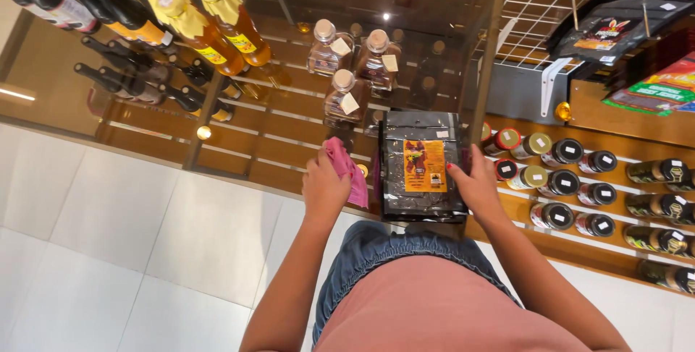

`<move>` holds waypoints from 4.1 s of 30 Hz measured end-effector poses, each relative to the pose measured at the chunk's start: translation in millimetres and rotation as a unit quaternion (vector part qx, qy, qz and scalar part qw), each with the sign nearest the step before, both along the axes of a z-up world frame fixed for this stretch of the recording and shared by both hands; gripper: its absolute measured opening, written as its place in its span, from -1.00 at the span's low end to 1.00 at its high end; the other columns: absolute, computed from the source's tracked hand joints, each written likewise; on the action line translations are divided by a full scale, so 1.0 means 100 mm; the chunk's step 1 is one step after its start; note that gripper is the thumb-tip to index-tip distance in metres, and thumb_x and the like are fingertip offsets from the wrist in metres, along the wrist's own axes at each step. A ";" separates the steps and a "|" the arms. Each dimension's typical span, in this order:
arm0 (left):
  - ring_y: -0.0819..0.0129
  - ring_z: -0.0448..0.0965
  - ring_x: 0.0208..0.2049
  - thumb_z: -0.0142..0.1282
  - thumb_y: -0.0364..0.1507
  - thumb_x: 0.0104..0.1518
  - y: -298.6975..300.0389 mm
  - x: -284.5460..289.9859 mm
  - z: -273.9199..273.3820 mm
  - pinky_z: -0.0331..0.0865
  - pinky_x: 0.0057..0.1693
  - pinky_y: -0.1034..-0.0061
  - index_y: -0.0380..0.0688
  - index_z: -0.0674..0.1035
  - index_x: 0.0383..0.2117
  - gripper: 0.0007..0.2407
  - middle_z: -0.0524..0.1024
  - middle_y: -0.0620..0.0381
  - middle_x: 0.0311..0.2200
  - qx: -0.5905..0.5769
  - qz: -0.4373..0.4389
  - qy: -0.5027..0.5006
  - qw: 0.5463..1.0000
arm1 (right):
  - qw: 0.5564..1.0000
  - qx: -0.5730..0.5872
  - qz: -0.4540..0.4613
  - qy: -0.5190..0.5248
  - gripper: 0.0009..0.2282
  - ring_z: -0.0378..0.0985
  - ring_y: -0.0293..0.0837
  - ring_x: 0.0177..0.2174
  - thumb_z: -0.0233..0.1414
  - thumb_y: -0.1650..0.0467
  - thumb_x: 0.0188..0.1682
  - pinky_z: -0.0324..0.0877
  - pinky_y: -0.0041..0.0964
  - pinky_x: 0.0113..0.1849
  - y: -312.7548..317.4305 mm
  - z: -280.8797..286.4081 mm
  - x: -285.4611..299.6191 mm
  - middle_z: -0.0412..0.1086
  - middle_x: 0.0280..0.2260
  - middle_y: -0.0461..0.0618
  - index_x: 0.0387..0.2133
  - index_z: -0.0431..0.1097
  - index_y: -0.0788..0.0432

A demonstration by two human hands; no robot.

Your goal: Wiping down grocery store shelves and product packaging with a cloth.

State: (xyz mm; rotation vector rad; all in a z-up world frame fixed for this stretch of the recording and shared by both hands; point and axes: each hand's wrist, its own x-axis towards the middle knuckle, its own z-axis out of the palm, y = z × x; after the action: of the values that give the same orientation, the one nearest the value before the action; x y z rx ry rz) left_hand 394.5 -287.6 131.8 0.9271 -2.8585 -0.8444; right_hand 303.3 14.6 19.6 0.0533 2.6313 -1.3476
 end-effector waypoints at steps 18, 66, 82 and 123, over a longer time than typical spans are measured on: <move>0.33 0.51 -0.33 0.19 -0.53 0.06 -0.44 0.06 -0.52 0.43 -0.17 0.51 -0.32 0.60 -0.31 -0.87 0.55 0.02 -0.37 0.320 0.064 0.267 0.907 | 0.971 -0.015 -0.001 0.238 -0.59 0.34 -0.11 -0.11 0.13 0.49 0.04 0.34 -0.19 0.00 -0.14 1.11 0.28 0.27 0.03 0.10 0.18 0.29 0.20; 0.41 0.58 -0.24 0.36 -0.39 0.03 0.73 -0.64 0.64 0.51 -0.12 0.50 -0.27 0.54 -0.03 -0.61 0.58 0.07 -0.11 0.299 -0.235 0.200 0.903 | 0.936 -0.328 0.067 -0.110 -0.48 0.48 -0.22 -0.03 0.20 0.53 -0.16 0.42 -0.29 0.02 -0.31 1.79 0.14 0.40 -0.01 -0.01 0.14 0.29 0.20; 0.34 0.61 -0.17 0.18 -0.53 0.18 0.91 -0.48 0.08 0.55 -0.05 0.43 -0.32 0.50 0.02 -0.71 0.58 0.01 -0.14 0.726 -0.055 0.114 0.676 | 0.955 -0.004 0.171 0.241 -0.38 0.18 0.21 0.32 0.08 0.55 0.02 0.15 -0.07 0.29 -0.44 1.77 0.29 0.03 0.37 0.24 0.40 0.10 0.17; 0.21 0.37 0.26 -0.08 -0.86 -0.24 1.04 -0.47 -0.08 0.36 0.22 0.41 -0.04 0.22 0.37 -0.16 0.38 0.11 0.20 0.824 -0.094 0.100 0.550 | 0.906 -0.055 0.277 0.314 -0.54 0.16 0.31 0.30 0.02 0.45 0.06 0.09 0.05 0.28 -0.29 1.28 0.12 0.09 0.32 0.31 0.27 0.21 0.27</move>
State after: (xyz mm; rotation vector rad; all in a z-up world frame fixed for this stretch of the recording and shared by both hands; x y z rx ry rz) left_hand 347.1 -183.7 123.4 0.2078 -1.0917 -3.3074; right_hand 315.3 -14.2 147.2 -1.2375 2.6668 -1.4468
